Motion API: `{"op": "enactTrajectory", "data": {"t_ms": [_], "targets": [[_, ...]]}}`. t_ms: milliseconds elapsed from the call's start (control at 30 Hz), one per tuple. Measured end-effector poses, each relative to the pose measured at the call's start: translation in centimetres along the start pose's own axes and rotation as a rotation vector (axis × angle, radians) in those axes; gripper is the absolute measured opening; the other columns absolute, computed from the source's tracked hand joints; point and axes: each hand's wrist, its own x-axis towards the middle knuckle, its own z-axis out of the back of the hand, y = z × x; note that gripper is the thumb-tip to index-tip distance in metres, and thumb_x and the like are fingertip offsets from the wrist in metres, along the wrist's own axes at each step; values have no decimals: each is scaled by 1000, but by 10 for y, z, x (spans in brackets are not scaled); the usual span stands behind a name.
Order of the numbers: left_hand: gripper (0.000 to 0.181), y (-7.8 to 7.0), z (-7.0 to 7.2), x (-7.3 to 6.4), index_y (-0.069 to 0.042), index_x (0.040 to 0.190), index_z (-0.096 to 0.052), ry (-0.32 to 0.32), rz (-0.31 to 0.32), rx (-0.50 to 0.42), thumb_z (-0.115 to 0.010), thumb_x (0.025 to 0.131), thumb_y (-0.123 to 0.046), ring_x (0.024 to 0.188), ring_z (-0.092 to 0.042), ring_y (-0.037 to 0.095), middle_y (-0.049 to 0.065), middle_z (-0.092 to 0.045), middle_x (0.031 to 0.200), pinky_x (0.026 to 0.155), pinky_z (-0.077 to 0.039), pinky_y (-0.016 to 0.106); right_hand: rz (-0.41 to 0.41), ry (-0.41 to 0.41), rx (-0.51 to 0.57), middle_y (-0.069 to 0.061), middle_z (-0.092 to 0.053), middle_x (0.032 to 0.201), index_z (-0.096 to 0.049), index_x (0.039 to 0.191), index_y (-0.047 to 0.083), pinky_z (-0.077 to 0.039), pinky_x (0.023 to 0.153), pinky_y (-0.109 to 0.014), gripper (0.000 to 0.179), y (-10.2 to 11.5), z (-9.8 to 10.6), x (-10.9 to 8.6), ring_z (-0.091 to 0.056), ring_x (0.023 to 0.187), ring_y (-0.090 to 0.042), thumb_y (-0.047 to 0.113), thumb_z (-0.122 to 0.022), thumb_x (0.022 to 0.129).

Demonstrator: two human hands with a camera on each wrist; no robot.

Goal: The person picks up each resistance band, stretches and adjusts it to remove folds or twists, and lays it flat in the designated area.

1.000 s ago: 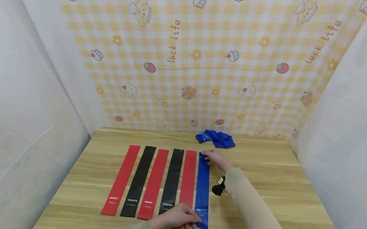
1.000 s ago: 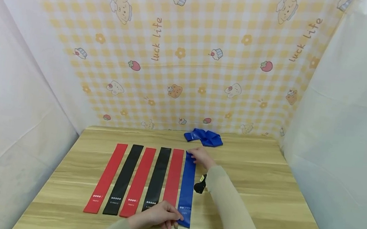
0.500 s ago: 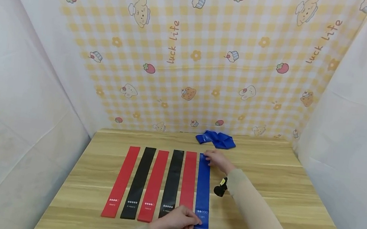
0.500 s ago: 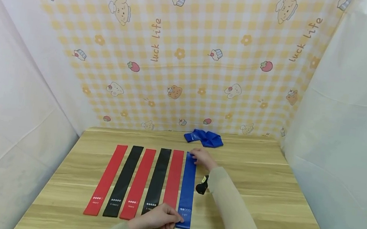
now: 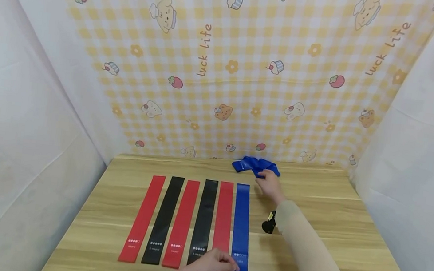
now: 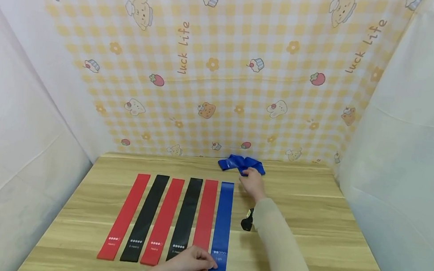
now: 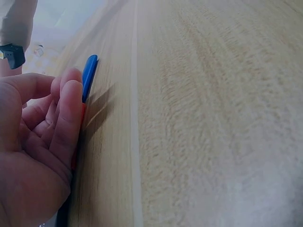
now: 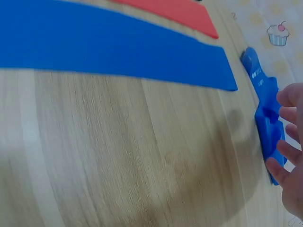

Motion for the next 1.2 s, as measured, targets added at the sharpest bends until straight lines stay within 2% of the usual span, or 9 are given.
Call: {"op": "enactTrajectory", "data": {"t_ms": [200,467,867,1033,1200], "targets": [[19,-1,-2,1,-11,91,-75,-11,21,5,-60,96,-22,47,-57,7,3,-59,65,43,-47,18,53,25,-214,-31,-35,146,-54,130,-10,-22,110,-60,46,-8,0,7,-30,133,-51,19,-57,95],[16,1,0,-1,-13,92,-75,-3,29,-22,-62,95,-23,49,-58,7,2,-60,66,46,-49,18,-4,122,-421,-22,-23,155,-46,141,-2,-14,104,-73,57,-2,-5,17,-15,140,-49,32,-57,96],[16,1,0,-2,-13,95,-75,16,32,-65,-61,96,-20,53,-59,7,2,-61,68,47,-48,16,-125,215,-421,-21,-13,158,-32,147,-4,-8,105,-73,71,9,-6,22,-7,141,-49,41,-53,97],[16,2,1,-2,-13,95,-75,9,32,-60,-61,96,-22,51,-59,7,2,-61,67,46,-48,16,-111,212,-403,-18,-13,159,-26,150,-3,-10,104,-73,72,9,-6,25,-8,141,-49,40,-51,98],[17,1,1,-3,-13,94,-75,3,31,-50,-61,96,-22,51,-59,8,3,-61,67,46,-49,18,-41,167,-334,-21,-16,158,-25,150,-5,-16,105,-70,69,10,-3,28,-15,138,-52,38,-48,100]]}}
